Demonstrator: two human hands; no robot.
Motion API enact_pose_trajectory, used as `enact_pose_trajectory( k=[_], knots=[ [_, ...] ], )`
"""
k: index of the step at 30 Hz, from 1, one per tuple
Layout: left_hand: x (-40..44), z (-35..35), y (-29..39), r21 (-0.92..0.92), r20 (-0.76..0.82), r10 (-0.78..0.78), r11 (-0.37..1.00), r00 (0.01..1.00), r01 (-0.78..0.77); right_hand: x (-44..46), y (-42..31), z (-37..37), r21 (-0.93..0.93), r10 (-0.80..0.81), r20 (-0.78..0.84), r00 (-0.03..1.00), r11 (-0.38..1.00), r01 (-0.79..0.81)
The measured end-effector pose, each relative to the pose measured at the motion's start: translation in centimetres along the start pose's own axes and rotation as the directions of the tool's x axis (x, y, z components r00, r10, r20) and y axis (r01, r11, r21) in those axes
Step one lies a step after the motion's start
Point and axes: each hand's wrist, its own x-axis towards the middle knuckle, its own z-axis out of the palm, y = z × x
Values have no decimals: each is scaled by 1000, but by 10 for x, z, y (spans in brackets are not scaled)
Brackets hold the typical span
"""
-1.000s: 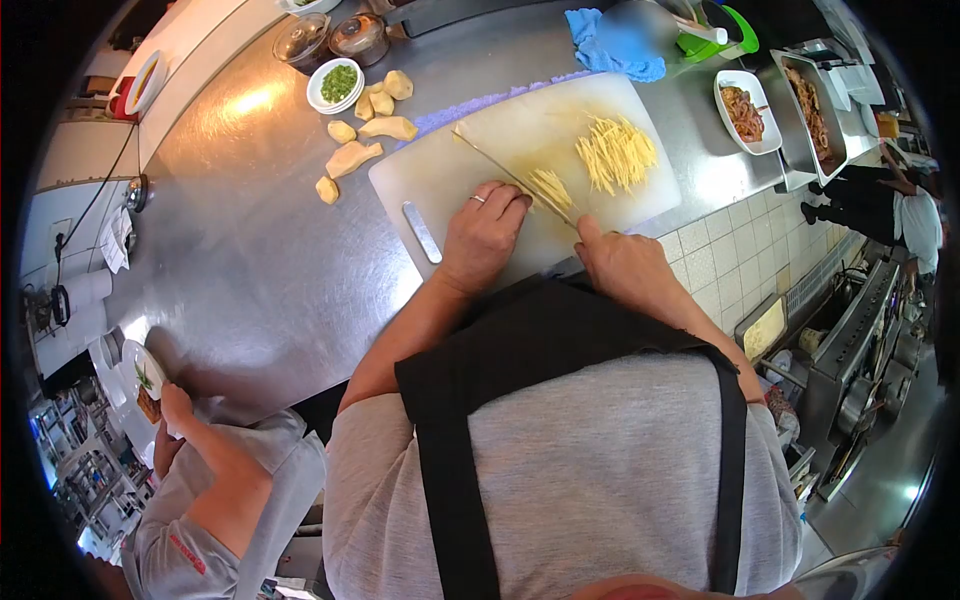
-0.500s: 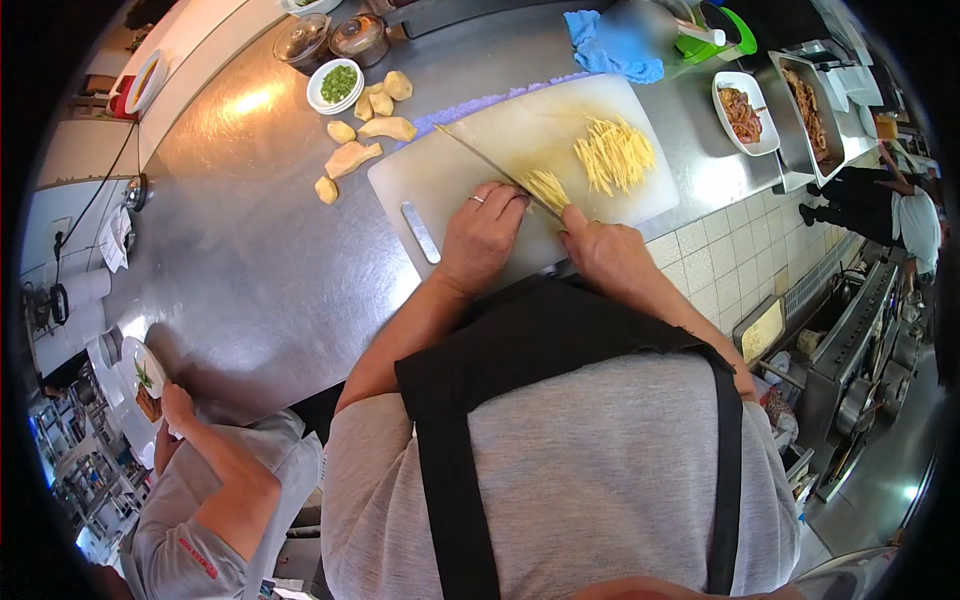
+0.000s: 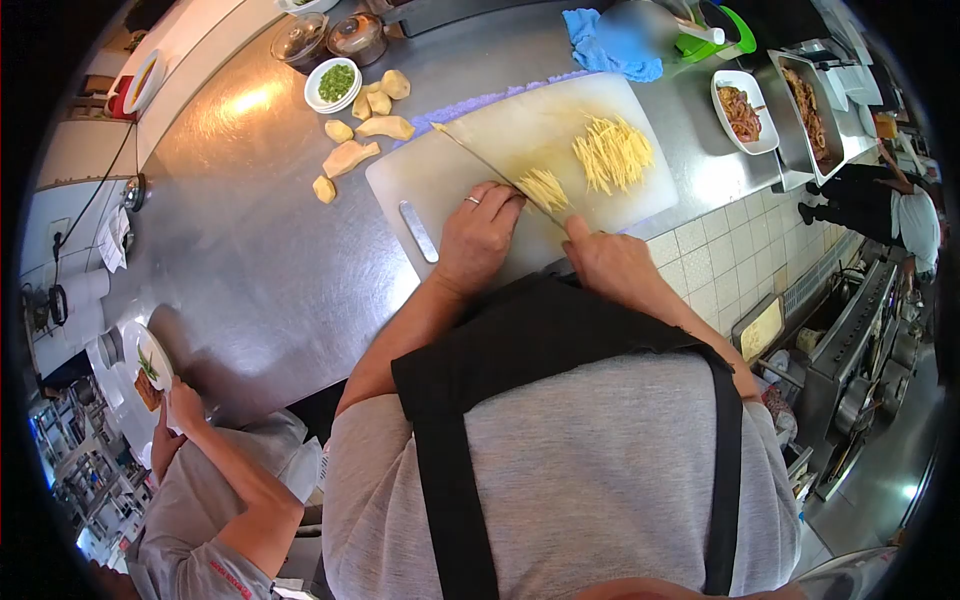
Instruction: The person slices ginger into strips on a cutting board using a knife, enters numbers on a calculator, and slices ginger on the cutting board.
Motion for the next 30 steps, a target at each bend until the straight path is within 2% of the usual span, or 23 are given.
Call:
enact_pose_trajectory(
  k=[4, 7, 10, 13, 16, 19, 22, 25, 28, 30],
  knots=[
    [-1, -2, 1, 13, 15, 0, 1000, 1000, 0, 8, 2, 0, 25, -47, -69, 996, 998, 49],
    [0, -2, 0, 26, 23, 10, 1000, 1000, -10, -5, -8, -23, -38, 5, 56, 998, 999, -3],
    [-1, 1, 0, 28, 11, 8, 1000, 1000, -8, 2, -2, 2, -33, 20, 8, 1000, 999, -20],
    [-3, 1, -1, 41, 14, 24, 999, 1000, -24, 9, 0, 2, 14, -46, -80, 996, 999, 47],
    [-2, 4, -2, 58, 10, 39, 998, 999, -40, -3, -8, -21, -1, -3, 8, 1000, 1000, 3],
    [-2, 2, 0, 55, 4, 30, 998, 1000, -30, 3, -4, 2, -10, 24, 4, 1000, 1000, -24],
    [-2, 2, 1, 61, 0, 36, 997, 999, -36, 12, 1, 2, 35, -14, -42, 999, 999, 16],
    [-3, 3, -1, 62, -2, 45, 997, 999, -45, -1, -6, -20, 34, 2, 25, 1000, 999, -3],
    [-2, 1, 1, 45, -6, 26, 999, 1000, -26, 2, -6, -3, 18, 62, 68, 996, 998, -64],
    [-1, 1, 2, 23, -13, 16, 1000, 1000, -16, 7, -3, 2, 24, 25, -5, 1000, 999, -25]
  ],
)
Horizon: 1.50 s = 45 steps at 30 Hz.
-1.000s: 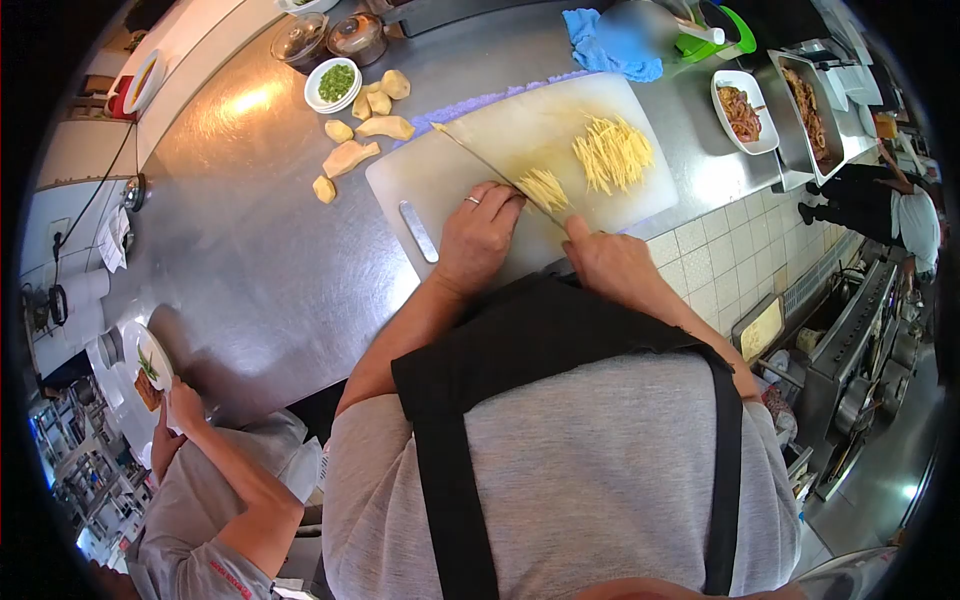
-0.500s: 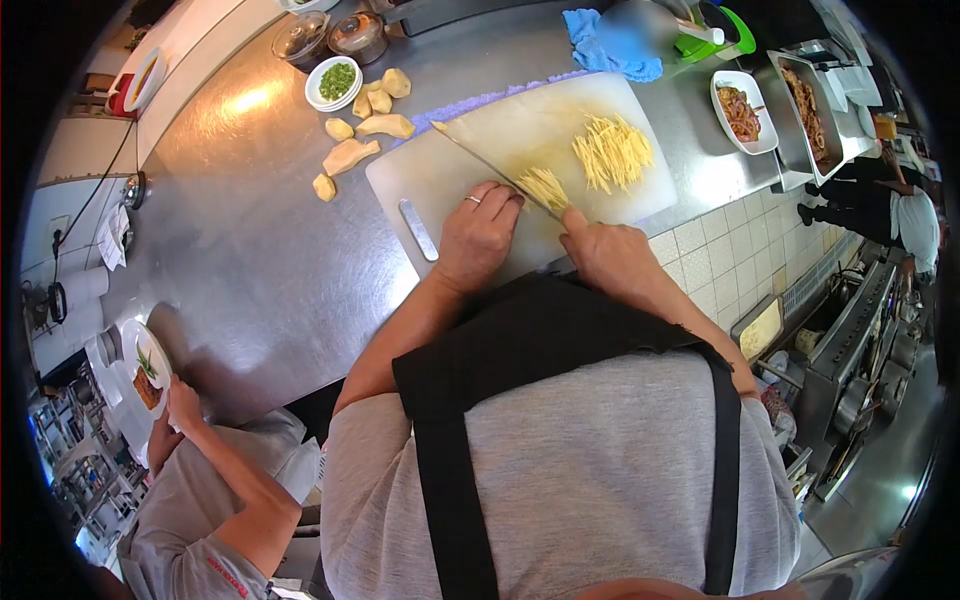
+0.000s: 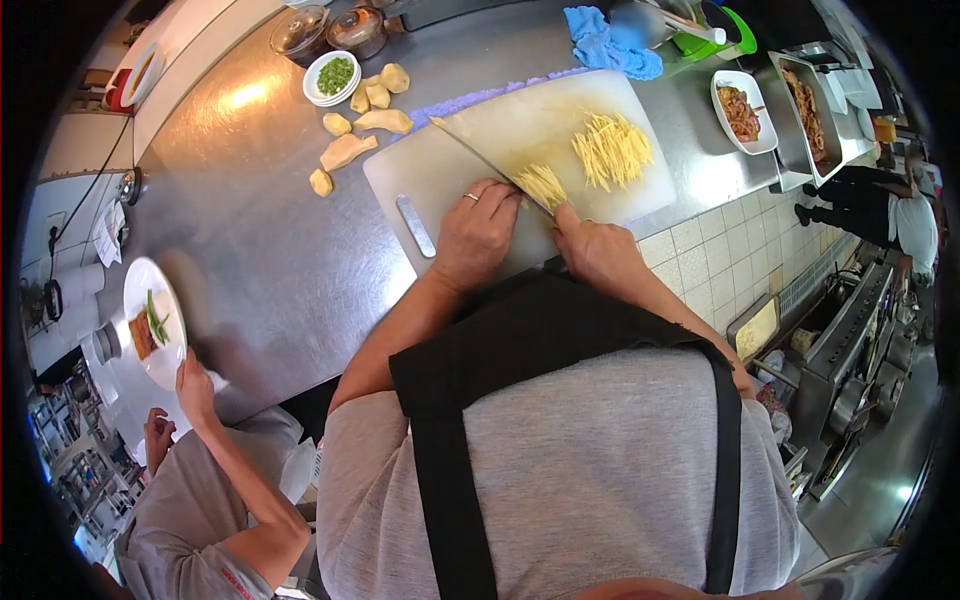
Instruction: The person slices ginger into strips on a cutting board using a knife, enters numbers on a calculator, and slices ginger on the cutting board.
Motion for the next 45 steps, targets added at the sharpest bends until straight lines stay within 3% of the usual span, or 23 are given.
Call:
enact_pose_trajectory(
  k=[8, 13, 19, 22, 25, 28, 34, 37, 45],
  knots=[
    [-9, -8, -2, -147, -16, -77, 986, 997, 74, 3, 2, 4, -18, -45, -55, 997, 999, 44],
    [-8, -7, -1, -99, 40, -10, 995, 999, 14, 3, 1, 3, -46, -52, -65, 997, 998, 49],
    [-8, -7, -1, -68, 56, 3, 998, 998, 1, -13, -10, -17, -81, -8, 39, 999, 997, 12],
    [-7, -7, 0, -69, 52, 3, 998, 999, 0, 0, 4, 13, -104, -91, -114, 989, 991, 79],
    [-9, -9, 1, -66, 60, -9, 998, 998, 13, -2, 0, -2, -40, -91, -102, 991, 995, 88],
    [-8, -9, 2, -74, 54, -24, 997, 998, 27, -15, -9, -19, -114, -1, 47, 999, 993, 6],
    [-10, -7, 0, -89, 43, -34, 995, 999, 38, 4, 3, 5, 11, -61, -92, 994, 998, 62],
    [-9, -7, 2, -69, 51, -46, 996, 998, 50, 3, 4, 6, -12, -70, -110, 991, 998, 69],
    [-10, -9, 1, -43, 72, -31, 998, 997, 34, -8, -8, -10, -75, -16, 8, 1000, 997, 17]
  ],
)
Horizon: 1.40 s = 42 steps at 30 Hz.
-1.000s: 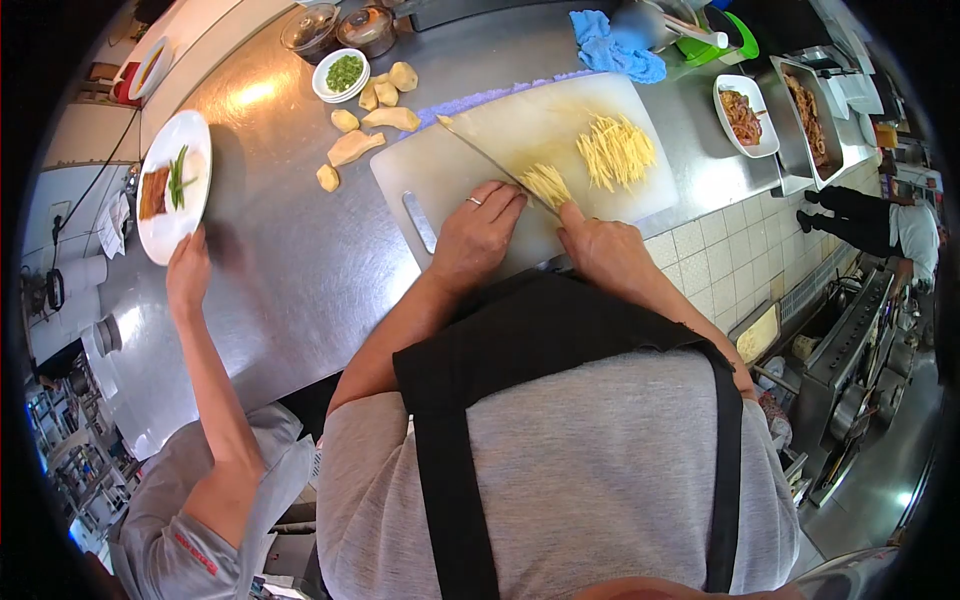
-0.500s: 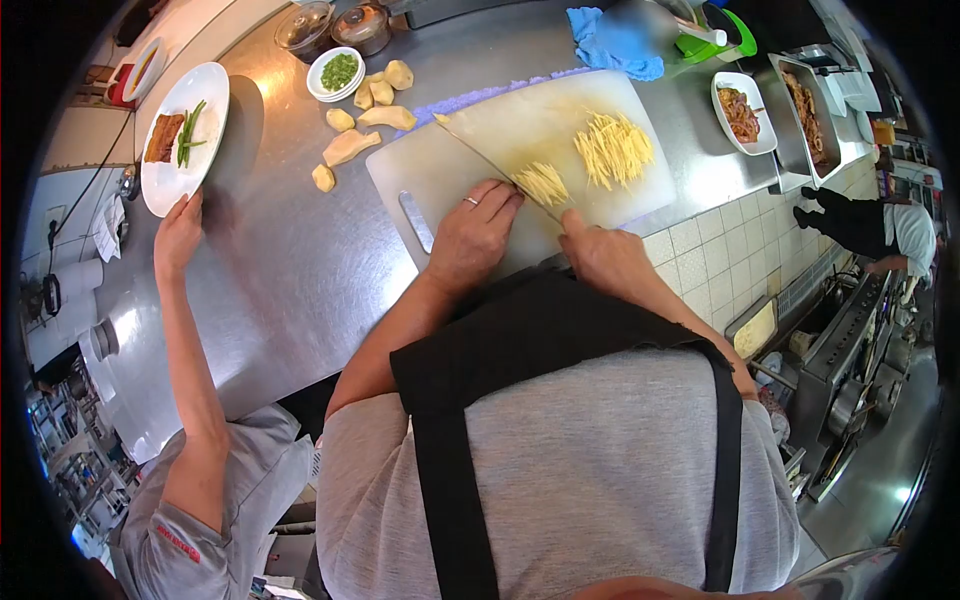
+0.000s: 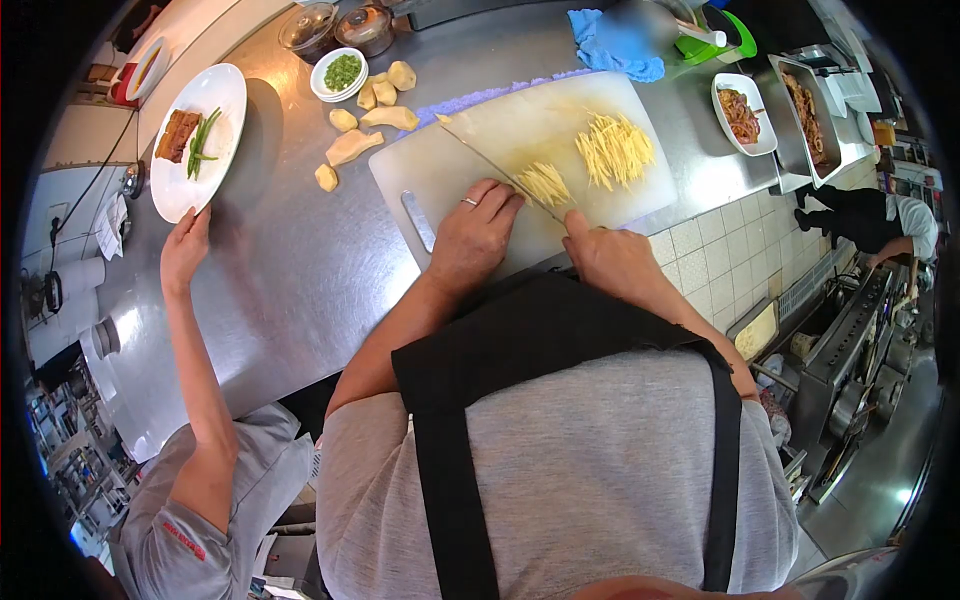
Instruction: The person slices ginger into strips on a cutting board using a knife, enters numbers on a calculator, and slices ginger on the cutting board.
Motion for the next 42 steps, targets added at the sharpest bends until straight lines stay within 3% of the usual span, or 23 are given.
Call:
enact_pose_trajectory(
  k=[4, 10, 13, 19, 22, 25, 37, 40, 42],
  knots=[
    [2, -1, 2, -10, -14, 0, 1000, 1000, 0, 10, 7, 21, -5, -80, -165, 983, 997, 80],
    [-1, 1, 0, -11, -13, -4, 1000, 1000, 4, -4, 2, 2, -3, 1, -3, 1000, 1000, -1],
    [1, 1, 1, 0, -25, 2, 1000, 1000, -2, 9, 7, 17, 57, -55, -126, 991, 996, 62],
    [-1, 1, 0, -3, -14, -1, 1000, 1000, 1, -2, 1, -5, 23, 11, 53, 999, 1000, -12],
    [1, -2, 3, -23, -7, -15, 1000, 1000, 15, 10, 7, 20, 45, -42, -93, 995, 998, 46],
    [1, -2, 2, -10, -6, -8, 1000, 1000, 8, 14, 11, 17, 106, -80, -135, 988, 990, 95],
    [-2, -5, 6, 20, 50, -15, 1000, 999, 14, -1, -4, -5, -1, -29, -5, 1000, 1000, 29],
    [0, -4, 7, 20, 35, -3, 1000, 999, 2, 8, 8, 25, -73, -79, -85, 993, 995, 73],
    [-2, -4, 5, 19, 34, -15, 1000, 999, 14, 12, 11, 25, 6, -70, -106, 992, 997, 71]
  ],
)
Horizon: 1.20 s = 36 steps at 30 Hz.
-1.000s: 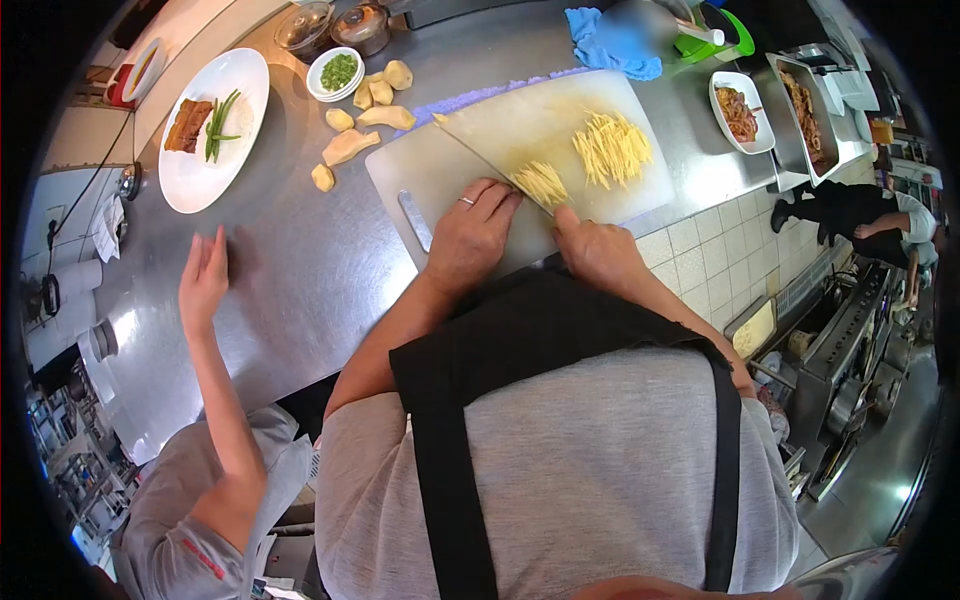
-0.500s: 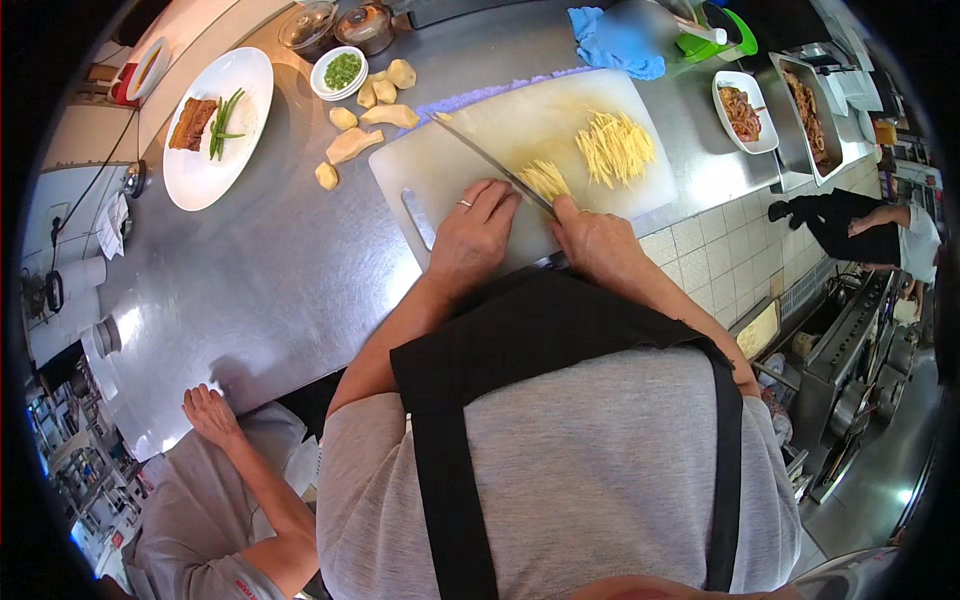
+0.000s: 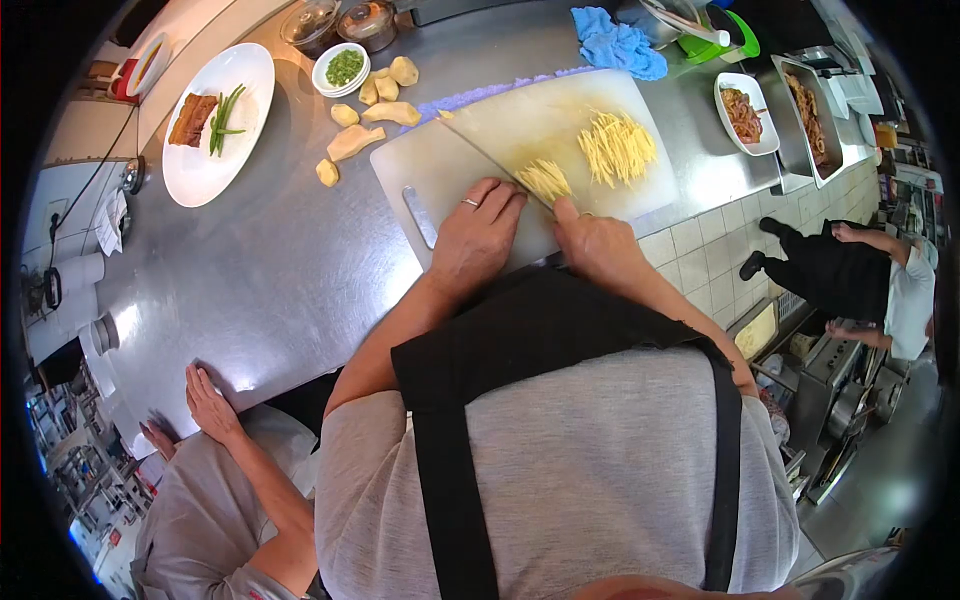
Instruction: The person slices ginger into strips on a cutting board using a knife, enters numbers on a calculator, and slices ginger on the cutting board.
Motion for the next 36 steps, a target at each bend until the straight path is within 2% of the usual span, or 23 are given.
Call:
enact_pose_trajectory(
  k=[1, 5, 7, 10, 13, 16, 19, 22, 26, 31, 33, 36],
  knots=[
    [-1, 0, 0, -2, 4, 0, 1000, 1000, 0, 1, -1, -2, 41, 8, -12, 1000, 999, -8],
    [0, 0, 0, 5, -7, -10, 1000, 1000, 10, -9, -8, -17, -3, 60, 82, 995, 998, -60],
    [1, 1, 1, 4, -17, -4, 1000, 1000, 4, -5, -6, -2, -26, 66, 80, 995, 998, -64],
    [0, 0, 1, 4, -19, 7, 1000, 1000, -7, -1, -5, -6, 62, 11, 9, 1000, 998, -12],
    [0, -1, 1, -1, -18, -4, 1000, 1000, 4, -9, -15, -29, 4, 71, 125, 990, 997, -72],
    [1, 0, 2, -19, -24, -13, 1000, 1000, 13, -5, -9, -3, -30, 66, 55, 996, 997, -64],
    [-1, 1, 0, -15, -24, 1, 1000, 1000, -2, 0, -5, -4, 15, 23, 11, 1000, 1000, -23],
    [0, -1, 0, -10, -23, 7, 1000, 1000, -8, -9, -13, -21, 35, 55, 69, 996, 998, -57],
    [-2, 2, 0, -27, -29, -7, 1000, 1000, 6, -2, -7, 1, 63, 63, 35, 997, 996, -65],
    [-1, -1, 1, 9, -49, 30, 1000, 998, -30, 4, -6, -5, 139, 43, 1, 999, 989, -43],
    [-3, 1, 1, 7, -64, 21, 1000, 998, -21, 4, -2, -13, 111, 25, -3, 1000, 993, -24],
    [-3, -1, 0, -80, -97, -42, 996, 994, 34, -1, -8, -36, 108, 57, -10, 998, 993, -56]
  ],
)
